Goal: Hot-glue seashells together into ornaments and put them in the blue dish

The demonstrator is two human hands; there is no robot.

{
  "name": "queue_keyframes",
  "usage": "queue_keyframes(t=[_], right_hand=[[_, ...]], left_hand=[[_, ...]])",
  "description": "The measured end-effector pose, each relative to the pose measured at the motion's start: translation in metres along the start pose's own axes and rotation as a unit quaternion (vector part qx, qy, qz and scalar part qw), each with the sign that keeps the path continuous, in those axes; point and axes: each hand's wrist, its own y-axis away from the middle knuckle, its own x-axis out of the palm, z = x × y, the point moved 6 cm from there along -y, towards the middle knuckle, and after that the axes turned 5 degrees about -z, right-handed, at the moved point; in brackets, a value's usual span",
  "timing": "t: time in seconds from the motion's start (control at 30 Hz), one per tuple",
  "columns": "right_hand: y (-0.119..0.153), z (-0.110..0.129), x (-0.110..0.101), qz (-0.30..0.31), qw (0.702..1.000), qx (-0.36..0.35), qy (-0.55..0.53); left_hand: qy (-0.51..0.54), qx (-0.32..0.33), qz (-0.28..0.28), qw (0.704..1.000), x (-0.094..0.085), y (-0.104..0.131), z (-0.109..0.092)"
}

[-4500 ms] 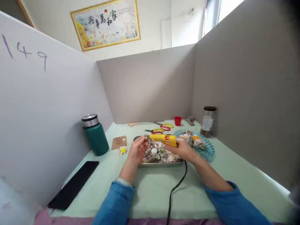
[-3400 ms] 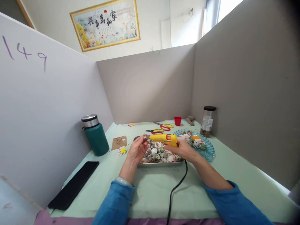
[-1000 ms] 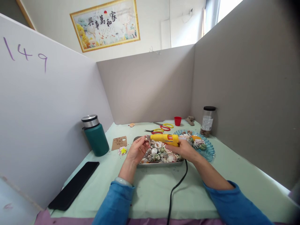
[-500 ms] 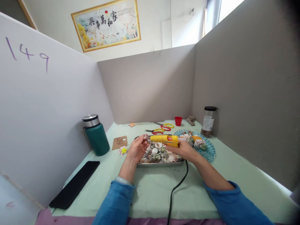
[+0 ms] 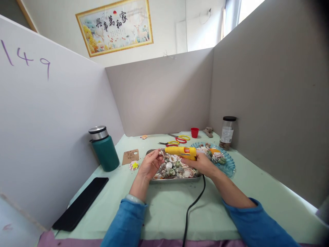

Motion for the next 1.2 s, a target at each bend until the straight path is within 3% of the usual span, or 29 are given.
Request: queue_keyframes(t=[0.37,1.2], right_hand=[[0.0015,0.0008,0.0015,0.019,1.000,-0.002,0.015],[0.0013,-0.0002,0.0021,0.020,1.000,0.004,0.009]], left_hand=[[0.019,0.013,-0.021,1.000,-0.0017,-0.0019,-0.0044],[0.014,0.003,-0.002,1.000,-0.0016,-0.0001,-0.0042]])
